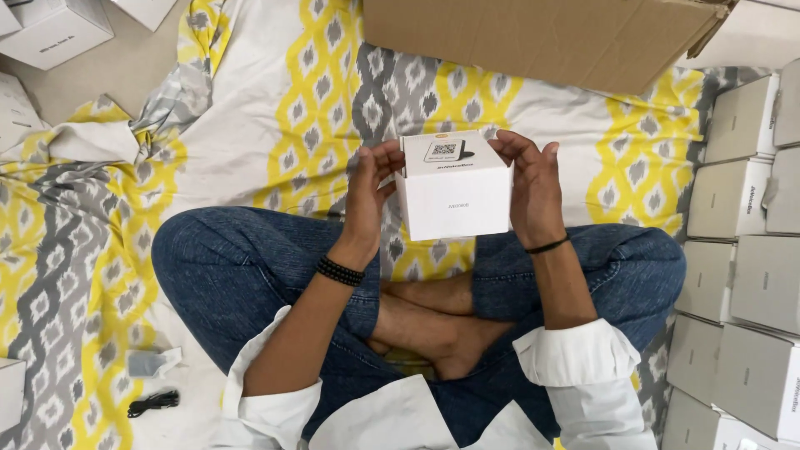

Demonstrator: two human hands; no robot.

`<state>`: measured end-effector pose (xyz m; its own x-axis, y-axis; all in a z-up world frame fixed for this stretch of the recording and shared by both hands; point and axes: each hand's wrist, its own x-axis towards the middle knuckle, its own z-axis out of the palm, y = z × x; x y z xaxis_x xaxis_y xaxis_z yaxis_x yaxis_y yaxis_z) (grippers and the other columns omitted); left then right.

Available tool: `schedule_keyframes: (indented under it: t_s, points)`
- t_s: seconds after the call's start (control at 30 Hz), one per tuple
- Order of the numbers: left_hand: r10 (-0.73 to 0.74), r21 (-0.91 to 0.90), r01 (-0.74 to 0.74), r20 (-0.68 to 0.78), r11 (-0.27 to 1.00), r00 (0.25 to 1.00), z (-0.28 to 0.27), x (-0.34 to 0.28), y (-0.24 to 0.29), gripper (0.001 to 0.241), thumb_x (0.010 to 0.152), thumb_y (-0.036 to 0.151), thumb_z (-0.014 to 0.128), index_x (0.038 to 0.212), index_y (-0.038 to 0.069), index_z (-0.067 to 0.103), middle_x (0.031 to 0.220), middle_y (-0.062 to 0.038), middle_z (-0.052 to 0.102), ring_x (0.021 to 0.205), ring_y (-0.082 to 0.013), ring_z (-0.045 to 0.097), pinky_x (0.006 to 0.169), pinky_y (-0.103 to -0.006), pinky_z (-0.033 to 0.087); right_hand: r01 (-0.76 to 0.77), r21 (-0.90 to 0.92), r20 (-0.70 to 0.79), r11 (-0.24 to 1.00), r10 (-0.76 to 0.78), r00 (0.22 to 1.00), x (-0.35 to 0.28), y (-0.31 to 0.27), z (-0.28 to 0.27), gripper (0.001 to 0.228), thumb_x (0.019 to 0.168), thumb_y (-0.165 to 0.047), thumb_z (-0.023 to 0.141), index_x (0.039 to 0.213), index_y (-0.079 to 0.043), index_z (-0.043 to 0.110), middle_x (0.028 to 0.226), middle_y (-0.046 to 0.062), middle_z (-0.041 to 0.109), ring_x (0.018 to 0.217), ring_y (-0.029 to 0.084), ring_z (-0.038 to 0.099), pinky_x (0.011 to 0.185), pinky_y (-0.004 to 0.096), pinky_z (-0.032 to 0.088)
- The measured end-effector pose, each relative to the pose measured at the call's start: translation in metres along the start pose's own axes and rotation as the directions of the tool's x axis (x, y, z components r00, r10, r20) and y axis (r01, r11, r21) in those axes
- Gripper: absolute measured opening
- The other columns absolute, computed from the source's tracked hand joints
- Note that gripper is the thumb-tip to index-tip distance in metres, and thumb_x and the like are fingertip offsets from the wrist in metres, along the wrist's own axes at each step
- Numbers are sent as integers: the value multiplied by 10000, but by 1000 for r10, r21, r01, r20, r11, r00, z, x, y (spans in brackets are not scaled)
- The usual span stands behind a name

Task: The person packs small electronic component boxes and cables into larger shipment boxes while sitting on a patterned bed surface.

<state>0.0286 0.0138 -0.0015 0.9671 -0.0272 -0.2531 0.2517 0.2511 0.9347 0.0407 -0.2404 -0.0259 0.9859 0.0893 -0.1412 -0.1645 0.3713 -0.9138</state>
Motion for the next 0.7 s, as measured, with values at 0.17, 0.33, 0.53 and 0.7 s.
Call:
schedule_keyframes:
  t_s: [0.17, 0.33, 0.53, 0.7]
  points:
    - [138, 371, -159, 82, 915, 987, 3, -10, 10, 591, 998, 566, 505, 1331, 94, 628, 1398, -126, 592, 1337, -254, 553, 1126, -415, 444, 154, -263, 55, 952, -144, 988, -15, -9, 4, 603, 1064, -538, 488, 1356, -22, 594, 1410, 115, 596, 1377, 261, 524, 1190, 392, 407]
    - [289, 713, -365, 233, 599, 929, 5, -16, -11, 629, 892, 351, 775, 1413, 89, 542, 1524, -172, 467, 1431, -341, 455, 1161, -473, 428, 215, -648, 134, 731, -169, 976, -26, -1, 6, 491, 919, -296, 728, 1308, -39, 577, 1507, 157, 502, 1388, 320, 509, 1176, 422, 420]
    - [197, 851, -170, 80, 496, 977, -3, -2, -64, 1029, 781, 349, 836, 1558, 43, 236, 1572, -260, 341, 1413, -425, 387, 1102, -507, 389, 44, -867, 6, 497, -78, 997, -24, 29, 9, 833, 843, -206, 786, 1529, -54, 339, 1490, 242, 469, 1360, 375, 478, 1115, 451, 413]
    - [-24, 711, 17, -1, 703, 1000, 2, -10, -56, 879, 907, 460, 675, 1599, 84, 282, 1556, -215, 478, 1369, -361, 550, 1105, -467, 463, -182, -663, -99, 726, 157, 983, -30, 14, 17, 746, 922, -312, 657, 1556, -91, 330, 1433, 194, 573, 1316, 279, 579, 1073, 406, 497]
